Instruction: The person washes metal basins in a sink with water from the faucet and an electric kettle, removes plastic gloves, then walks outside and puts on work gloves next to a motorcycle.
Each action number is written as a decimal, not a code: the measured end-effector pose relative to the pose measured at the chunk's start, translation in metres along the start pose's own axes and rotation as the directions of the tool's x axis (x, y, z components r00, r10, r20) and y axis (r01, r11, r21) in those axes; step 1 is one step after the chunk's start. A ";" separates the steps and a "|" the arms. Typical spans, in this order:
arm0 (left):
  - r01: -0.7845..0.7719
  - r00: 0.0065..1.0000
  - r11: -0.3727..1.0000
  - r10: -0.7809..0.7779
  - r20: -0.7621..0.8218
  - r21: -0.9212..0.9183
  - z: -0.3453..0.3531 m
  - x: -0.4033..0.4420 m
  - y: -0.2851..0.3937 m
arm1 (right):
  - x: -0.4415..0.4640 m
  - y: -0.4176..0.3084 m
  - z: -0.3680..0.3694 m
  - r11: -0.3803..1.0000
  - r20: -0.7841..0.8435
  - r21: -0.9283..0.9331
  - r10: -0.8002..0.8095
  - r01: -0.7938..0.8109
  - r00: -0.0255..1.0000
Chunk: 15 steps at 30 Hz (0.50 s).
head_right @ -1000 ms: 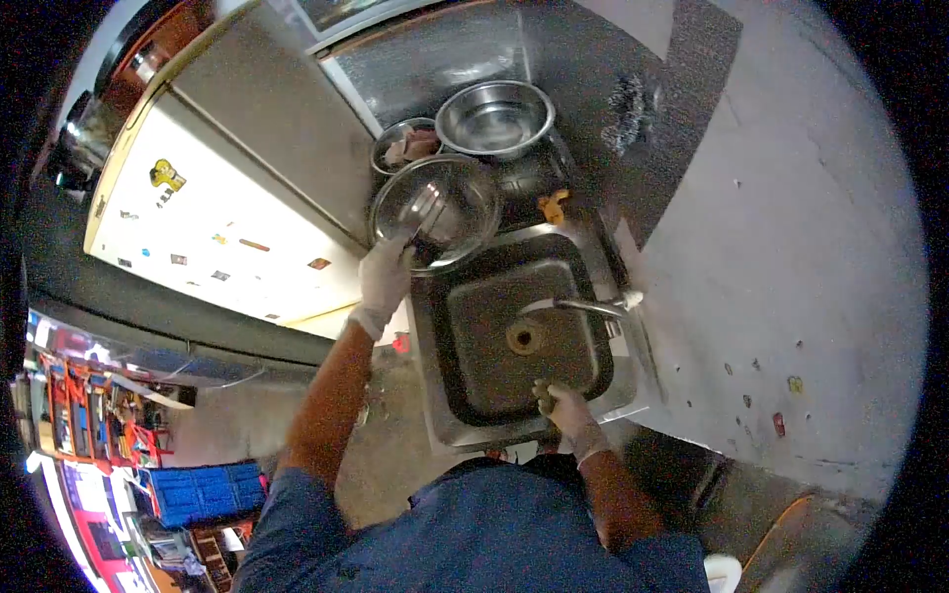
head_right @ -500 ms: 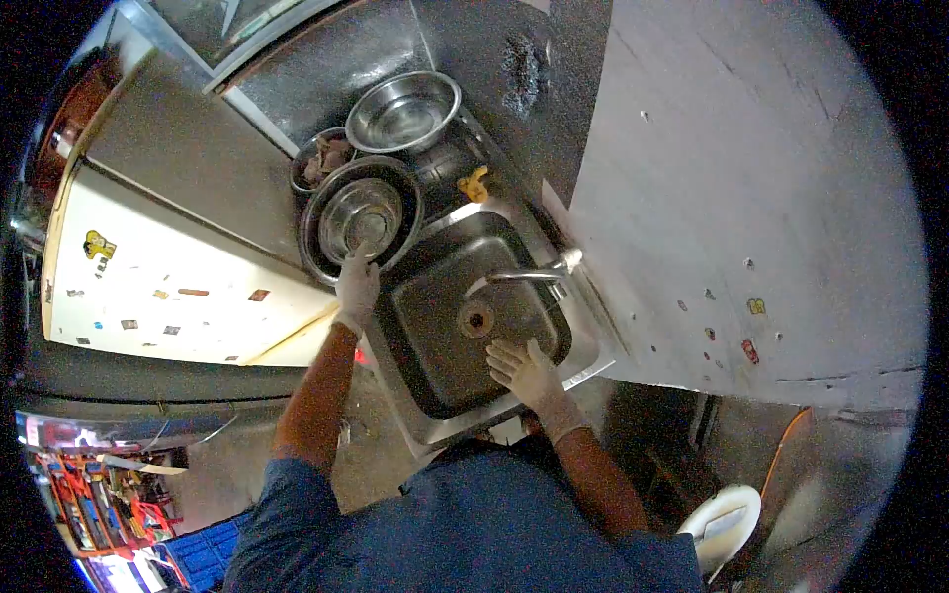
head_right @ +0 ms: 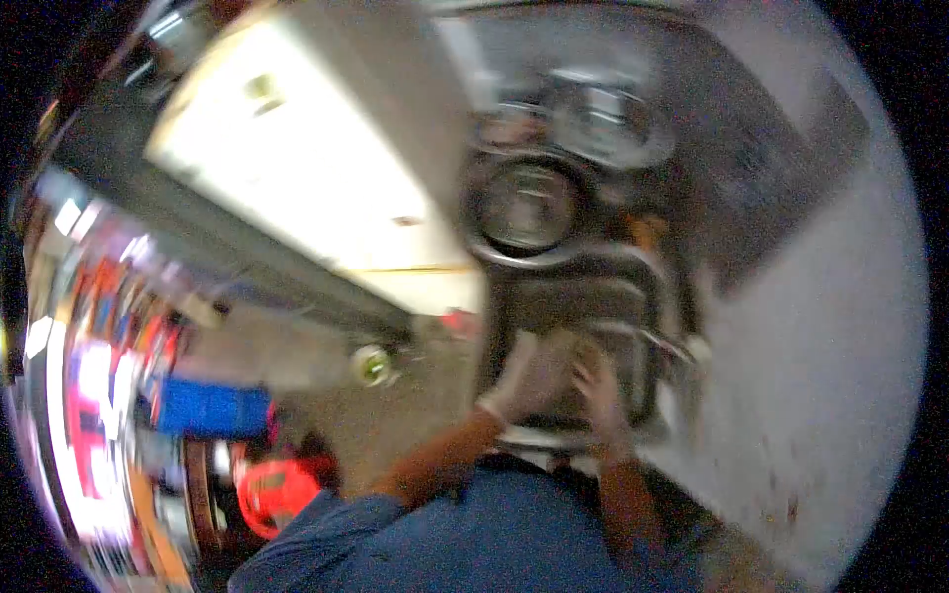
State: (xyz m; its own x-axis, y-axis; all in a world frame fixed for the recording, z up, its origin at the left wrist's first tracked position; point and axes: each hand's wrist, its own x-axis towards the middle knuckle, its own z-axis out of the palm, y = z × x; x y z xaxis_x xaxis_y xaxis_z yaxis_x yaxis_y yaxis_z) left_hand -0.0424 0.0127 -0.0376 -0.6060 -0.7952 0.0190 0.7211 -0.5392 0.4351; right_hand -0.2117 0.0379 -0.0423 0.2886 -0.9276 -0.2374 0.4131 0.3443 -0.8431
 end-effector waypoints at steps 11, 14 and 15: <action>-0.179 0.759 0.983 0.164 -0.630 0.041 -0.044 -0.001 -0.047 | -0.009 -0.008 0.091 0.954 -0.051 -0.221 0.198 -0.204 0.979; -0.478 0.611 0.094 0.750 -0.254 -0.873 -0.063 0.055 -0.098 | -0.008 -0.006 0.111 0.970 -0.139 -0.148 0.174 -0.194 0.975; -0.274 0.438 -0.196 0.846 -0.303 -0.942 -0.063 0.059 -0.097 | -0.005 -0.006 0.112 0.969 -0.117 -0.150 0.180 -0.196 0.977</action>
State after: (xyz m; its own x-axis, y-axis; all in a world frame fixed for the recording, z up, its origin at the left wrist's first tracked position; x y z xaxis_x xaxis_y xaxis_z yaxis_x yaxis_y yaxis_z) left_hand -0.1275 0.0005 -0.1350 0.4463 -0.8889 0.1036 0.3409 0.0618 -0.9381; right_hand -0.1189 0.0568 0.0179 0.2553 -0.8612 -0.4395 0.2145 0.4937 -0.8428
